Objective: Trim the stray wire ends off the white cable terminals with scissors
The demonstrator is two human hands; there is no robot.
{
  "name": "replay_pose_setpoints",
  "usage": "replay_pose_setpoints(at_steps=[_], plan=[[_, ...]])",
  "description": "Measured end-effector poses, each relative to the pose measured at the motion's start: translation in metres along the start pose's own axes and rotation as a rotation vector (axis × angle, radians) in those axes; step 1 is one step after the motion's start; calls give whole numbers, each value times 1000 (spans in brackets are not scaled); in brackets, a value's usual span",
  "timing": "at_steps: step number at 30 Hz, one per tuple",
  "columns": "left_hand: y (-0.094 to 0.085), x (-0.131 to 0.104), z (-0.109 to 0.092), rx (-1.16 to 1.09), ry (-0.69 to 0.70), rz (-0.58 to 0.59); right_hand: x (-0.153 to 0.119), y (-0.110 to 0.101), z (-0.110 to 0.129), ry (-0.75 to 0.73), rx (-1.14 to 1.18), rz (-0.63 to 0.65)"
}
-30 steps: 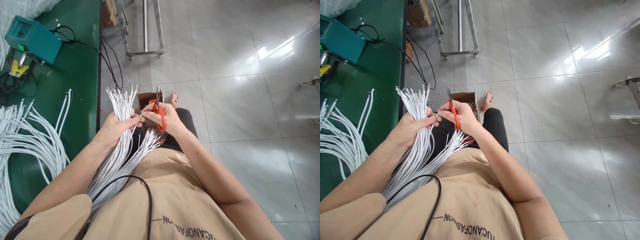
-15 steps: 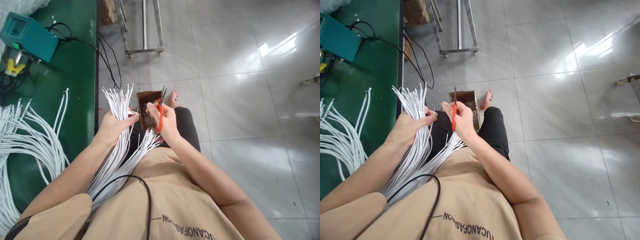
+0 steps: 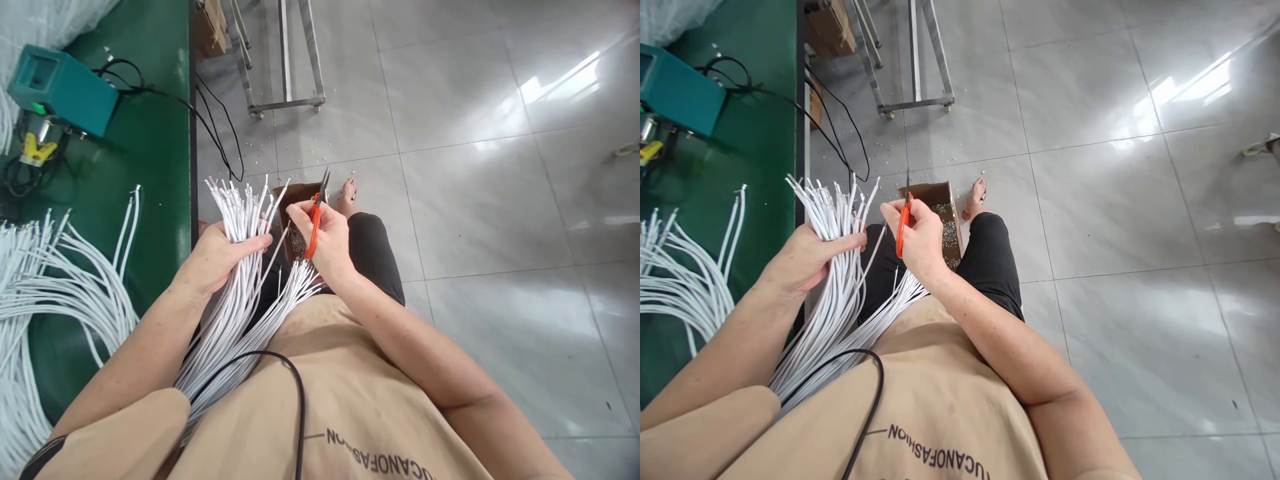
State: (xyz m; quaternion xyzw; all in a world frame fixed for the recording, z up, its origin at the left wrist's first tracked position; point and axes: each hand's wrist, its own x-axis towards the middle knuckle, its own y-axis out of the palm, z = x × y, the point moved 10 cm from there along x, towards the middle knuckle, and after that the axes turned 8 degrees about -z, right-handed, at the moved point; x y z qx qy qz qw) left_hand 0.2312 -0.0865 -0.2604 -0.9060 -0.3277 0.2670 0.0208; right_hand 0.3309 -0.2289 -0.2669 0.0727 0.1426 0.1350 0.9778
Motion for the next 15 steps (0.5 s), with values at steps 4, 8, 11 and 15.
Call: replay_pose_setpoints(at_steps=[4,8,11,15], plan=[[4,-3,-2,-19,10,9,5,7,6,85,62,74],[9,-4,-3,4,19,46,12,16,10,105,79,173],[10,-4,-8,41,70,56,18,15,15,73,22,179],[12,-3,-11,13,101,64,18,15,17,84,-57,172]])
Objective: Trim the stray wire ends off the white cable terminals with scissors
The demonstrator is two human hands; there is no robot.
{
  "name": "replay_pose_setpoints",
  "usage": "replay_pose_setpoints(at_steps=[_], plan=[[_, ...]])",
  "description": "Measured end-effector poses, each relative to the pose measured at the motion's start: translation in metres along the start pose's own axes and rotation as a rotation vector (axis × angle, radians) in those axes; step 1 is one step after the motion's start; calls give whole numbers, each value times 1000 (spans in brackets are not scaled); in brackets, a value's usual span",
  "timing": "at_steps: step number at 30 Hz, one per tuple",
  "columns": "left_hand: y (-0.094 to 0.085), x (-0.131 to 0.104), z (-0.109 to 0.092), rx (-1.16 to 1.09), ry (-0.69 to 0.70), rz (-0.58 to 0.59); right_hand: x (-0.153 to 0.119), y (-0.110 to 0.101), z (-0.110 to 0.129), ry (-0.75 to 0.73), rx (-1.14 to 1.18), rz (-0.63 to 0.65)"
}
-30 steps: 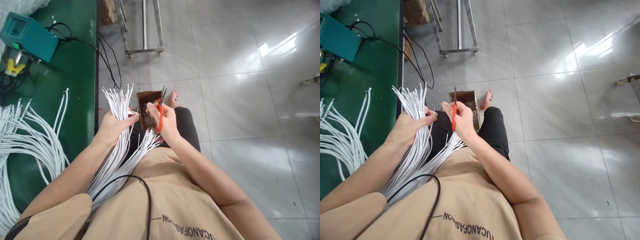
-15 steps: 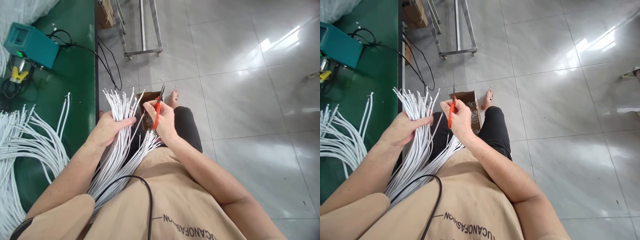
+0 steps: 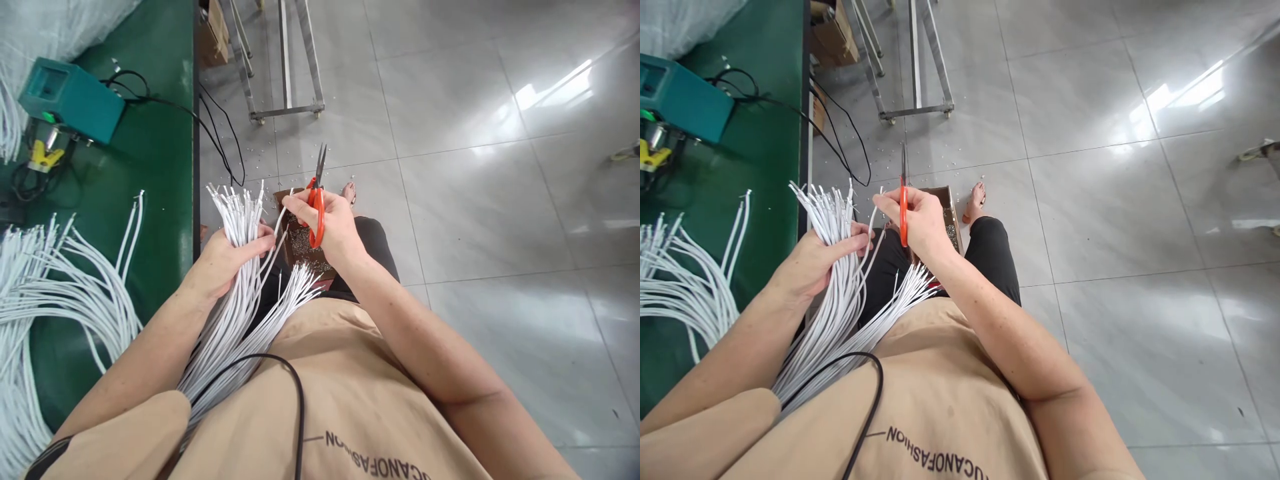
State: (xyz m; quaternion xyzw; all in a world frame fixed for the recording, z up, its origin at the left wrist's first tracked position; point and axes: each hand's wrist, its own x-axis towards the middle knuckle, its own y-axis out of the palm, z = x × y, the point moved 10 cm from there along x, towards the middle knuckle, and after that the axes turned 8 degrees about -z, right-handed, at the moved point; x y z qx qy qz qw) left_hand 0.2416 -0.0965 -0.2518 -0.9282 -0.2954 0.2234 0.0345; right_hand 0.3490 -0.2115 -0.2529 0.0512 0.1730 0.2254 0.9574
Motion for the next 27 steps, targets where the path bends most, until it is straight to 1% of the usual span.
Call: replay_pose_setpoints(at_steps=[3,7,9,11,14,15,16,17,21,23,25,27], plan=[[2,0,2,-62,-25,2,-9,9,-6,35,38,22],[2,0,6,-136,-45,-19,-25,27,-24,108,150,81],[2,0,8,-162,-67,-18,-28,30,-29,117,167,97],[4,0,10,-187,-94,-7,-26,23,-29,106,145,66],[6,-1,8,-203,-105,24,-15,5,-22,65,116,-37],[7,-2,7,-197,-101,36,-12,1,-20,59,103,-46],[7,-2,6,-188,-95,45,-8,2,-19,63,89,-24],[8,-3,6,-180,-91,52,-6,6,-19,74,74,29],[8,-4,4,-175,-79,74,-7,31,-22,113,64,328],[9,-5,5,-175,-88,90,-10,38,-23,128,81,430],[11,-6,6,-176,-107,110,-12,39,-24,138,85,471],[12,-6,7,-180,-112,114,-13,37,-24,133,63,468]])
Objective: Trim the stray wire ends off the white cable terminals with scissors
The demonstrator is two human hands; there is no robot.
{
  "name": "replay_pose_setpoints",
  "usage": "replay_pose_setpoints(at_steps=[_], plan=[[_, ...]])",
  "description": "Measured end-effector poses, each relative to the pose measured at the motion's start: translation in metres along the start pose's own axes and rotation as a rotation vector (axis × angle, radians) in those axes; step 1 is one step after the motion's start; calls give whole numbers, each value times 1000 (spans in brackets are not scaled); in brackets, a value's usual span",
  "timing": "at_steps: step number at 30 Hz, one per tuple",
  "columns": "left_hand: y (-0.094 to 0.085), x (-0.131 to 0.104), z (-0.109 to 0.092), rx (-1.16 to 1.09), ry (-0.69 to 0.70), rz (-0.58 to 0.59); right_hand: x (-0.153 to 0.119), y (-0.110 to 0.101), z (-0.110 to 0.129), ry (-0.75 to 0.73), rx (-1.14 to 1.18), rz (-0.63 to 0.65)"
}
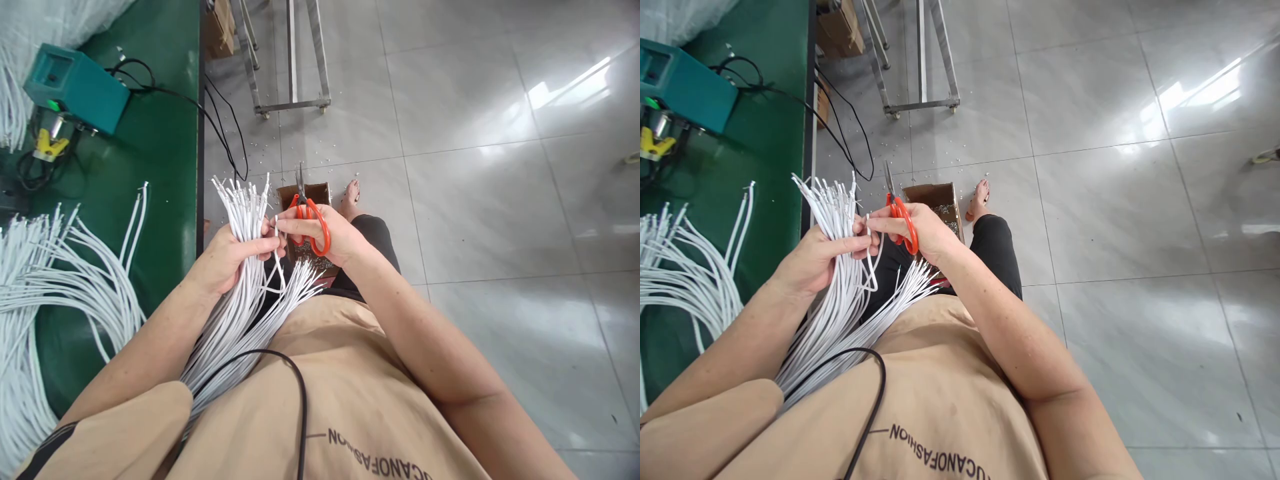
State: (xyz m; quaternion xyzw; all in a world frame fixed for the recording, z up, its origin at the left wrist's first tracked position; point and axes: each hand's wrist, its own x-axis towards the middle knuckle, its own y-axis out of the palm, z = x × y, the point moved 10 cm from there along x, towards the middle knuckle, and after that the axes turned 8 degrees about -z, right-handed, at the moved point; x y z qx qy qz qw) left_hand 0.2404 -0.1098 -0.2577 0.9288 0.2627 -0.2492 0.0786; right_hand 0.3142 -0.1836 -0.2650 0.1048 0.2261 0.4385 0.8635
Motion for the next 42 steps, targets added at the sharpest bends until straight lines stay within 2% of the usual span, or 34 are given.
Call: replay_pose_setpoints(at_steps=[7,9,11,13,16,22,35,42], plan=[[-14,1,-4,93,54,-182,-9,-15,-4,-50,-187,-190],[-17,1,-4,106,66,-213,-13,-25,-3,-93,-414,-291],[-17,0,-6,105,82,-222,-17,-30,0,-158,-747,-347],[-16,-1,-7,101,95,-223,-19,-27,2,-215,-1037,-332],[-15,-2,-8,116,108,-226,-21,-20,4,-247,-1240,-297],[-15,-3,-14,191,189,-232,-27,-13,12,-231,-1365,-287],[-23,-4,-20,350,304,-336,-34,-5,21,-161,-1541,-287],[-22,-11,-26,394,336,-371,-37,-4,15,-115,-1559,-277]])
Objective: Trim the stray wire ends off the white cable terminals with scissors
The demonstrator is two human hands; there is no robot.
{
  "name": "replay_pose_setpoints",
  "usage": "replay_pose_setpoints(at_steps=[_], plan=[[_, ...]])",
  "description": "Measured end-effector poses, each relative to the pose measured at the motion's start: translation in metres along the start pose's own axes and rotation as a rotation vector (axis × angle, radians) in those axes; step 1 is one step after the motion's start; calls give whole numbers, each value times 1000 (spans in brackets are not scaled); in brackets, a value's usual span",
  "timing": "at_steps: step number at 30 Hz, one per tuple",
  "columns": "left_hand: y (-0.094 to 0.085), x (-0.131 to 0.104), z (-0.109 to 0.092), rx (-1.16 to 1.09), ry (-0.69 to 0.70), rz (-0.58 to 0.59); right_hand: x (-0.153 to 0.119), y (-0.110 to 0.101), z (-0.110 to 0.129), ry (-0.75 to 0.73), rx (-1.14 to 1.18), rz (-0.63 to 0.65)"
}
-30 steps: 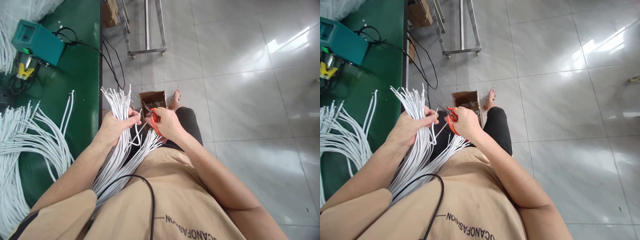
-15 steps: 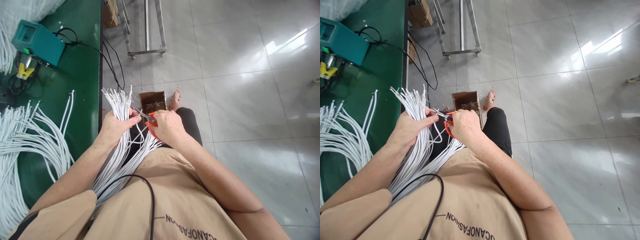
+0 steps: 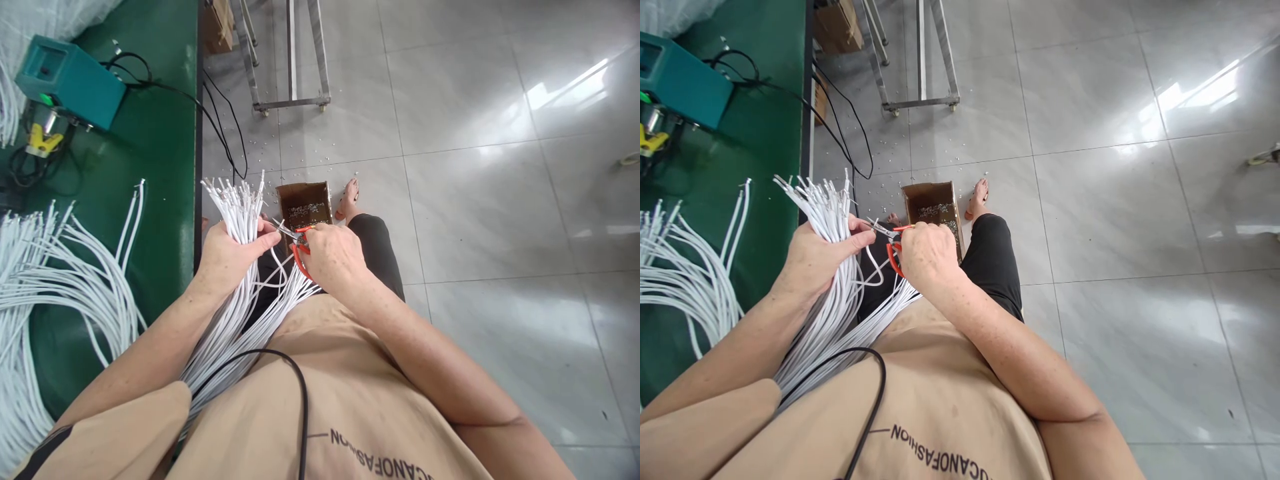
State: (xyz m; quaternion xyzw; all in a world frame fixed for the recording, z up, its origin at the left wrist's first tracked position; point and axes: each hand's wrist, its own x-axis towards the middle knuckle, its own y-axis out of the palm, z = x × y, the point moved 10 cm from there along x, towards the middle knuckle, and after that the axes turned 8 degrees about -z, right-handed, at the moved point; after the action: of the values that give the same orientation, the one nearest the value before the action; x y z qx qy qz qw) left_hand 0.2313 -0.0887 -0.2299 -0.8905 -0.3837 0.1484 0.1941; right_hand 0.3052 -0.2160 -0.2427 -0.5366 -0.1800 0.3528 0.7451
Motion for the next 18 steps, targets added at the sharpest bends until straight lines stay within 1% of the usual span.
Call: replay_pose_setpoints(at_steps=[3,7,9,12,14,15,18], plan=[[0,0,5,-15,-30,8,-1,4,-3,28,38,23],[4,2,13,-74,-50,29,-2,6,-3,43,61,23],[7,2,15,-135,-71,45,-2,7,-3,41,67,15],[12,1,18,-261,-146,79,-1,11,-8,30,131,25],[16,-1,20,-330,-209,111,2,11,-15,34,272,22],[18,-2,20,-356,-238,132,5,8,-19,46,389,6],[25,-6,20,-418,-307,226,13,-1,-27,77,875,-43]])
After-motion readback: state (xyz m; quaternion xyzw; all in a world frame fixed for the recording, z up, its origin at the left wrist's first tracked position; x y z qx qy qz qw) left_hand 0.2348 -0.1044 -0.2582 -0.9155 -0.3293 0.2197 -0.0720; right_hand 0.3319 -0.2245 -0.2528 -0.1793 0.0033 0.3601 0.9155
